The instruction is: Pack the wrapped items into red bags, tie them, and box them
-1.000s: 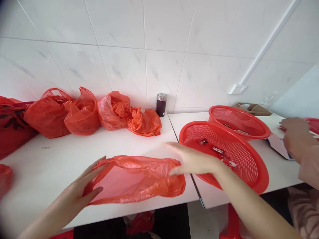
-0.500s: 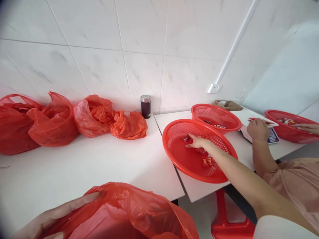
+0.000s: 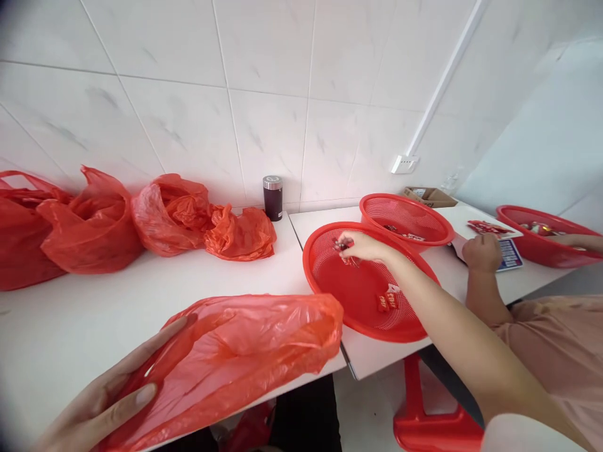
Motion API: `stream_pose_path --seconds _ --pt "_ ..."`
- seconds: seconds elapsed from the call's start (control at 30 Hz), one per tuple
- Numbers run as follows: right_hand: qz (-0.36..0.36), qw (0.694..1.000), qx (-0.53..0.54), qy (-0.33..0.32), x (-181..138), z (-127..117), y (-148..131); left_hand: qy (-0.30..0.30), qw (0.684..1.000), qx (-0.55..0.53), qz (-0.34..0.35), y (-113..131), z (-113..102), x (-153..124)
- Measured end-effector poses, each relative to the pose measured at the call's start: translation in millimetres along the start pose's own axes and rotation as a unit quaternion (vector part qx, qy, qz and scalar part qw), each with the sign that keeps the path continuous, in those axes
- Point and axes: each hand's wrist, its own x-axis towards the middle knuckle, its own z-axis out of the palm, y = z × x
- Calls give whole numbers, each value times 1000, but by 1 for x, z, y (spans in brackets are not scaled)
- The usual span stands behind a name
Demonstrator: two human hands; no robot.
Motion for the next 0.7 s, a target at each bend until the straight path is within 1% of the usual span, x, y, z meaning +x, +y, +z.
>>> stream_pose_path --seconds 0.03,0.07,0.1,0.13,0.2,0.23,0.27,0.3,0.33,0.37,0.4,0.43,0.47,0.5,0.57,0.6,0.63,0.67,0.7 --pt "-18 1000 15 -11 0 6 -12 2 1000 10 10 2 4 2" --pt "-51 998 36 -22 -3 12 -27 0 1000 12 19 4 10 4" --pt "-97 993 57 -34 -10 20 -43 -4 1000 6 27 6 16 6" --pt "-159 983 81 -47 -20 30 -60 -10 999 -7 35 8 23 9" --pt "-265 957 68 -100 -40 57 -89 -19 998 -41 41 10 36 14" --pt "-310 941 29 -130 -48 73 -98 -19 997 -61 38 11 41 16" --pt "-360 919 -24 -160 -54 91 -102 -17 996 -82 32 10 46 18" --pt "-394 896 -85 -185 -56 108 -100 -14 995 -99 28 10 49 19" --pt "-427 872 -143 -192 -56 124 -95 -10 993 -112 27 9 50 21" --pt "-437 855 -196 -197 -53 138 -88 -4 993 -118 30 8 51 22" --pt "-433 848 -234 -194 -50 147 -79 1 993 -116 36 7 50 22" --pt "-424 848 -255 -193 -46 152 -71 5 993 -110 45 7 48 22" --pt "-409 854 -257 -195 -43 151 -65 7 993 -103 50 6 46 22" --pt "-396 864 -241 -197 -40 145 -61 10 994 -97 52 6 43 21" --pt "-376 894 -171 -175 -36 119 -57 19 994 -95 51 6 38 18" --pt "-359 911 -139 -147 -34 102 -53 26 994 -97 51 6 36 17" --pt "-332 931 -113 -97 -31 82 -47 34 993 -99 50 6 34 15" --pt "-288 949 -117 -49 -27 63 -37 40 993 -100 47 7 33 14" --pt "-226 963 -147 -11 -24 44 -23 42 993 -100 44 7 33 12"
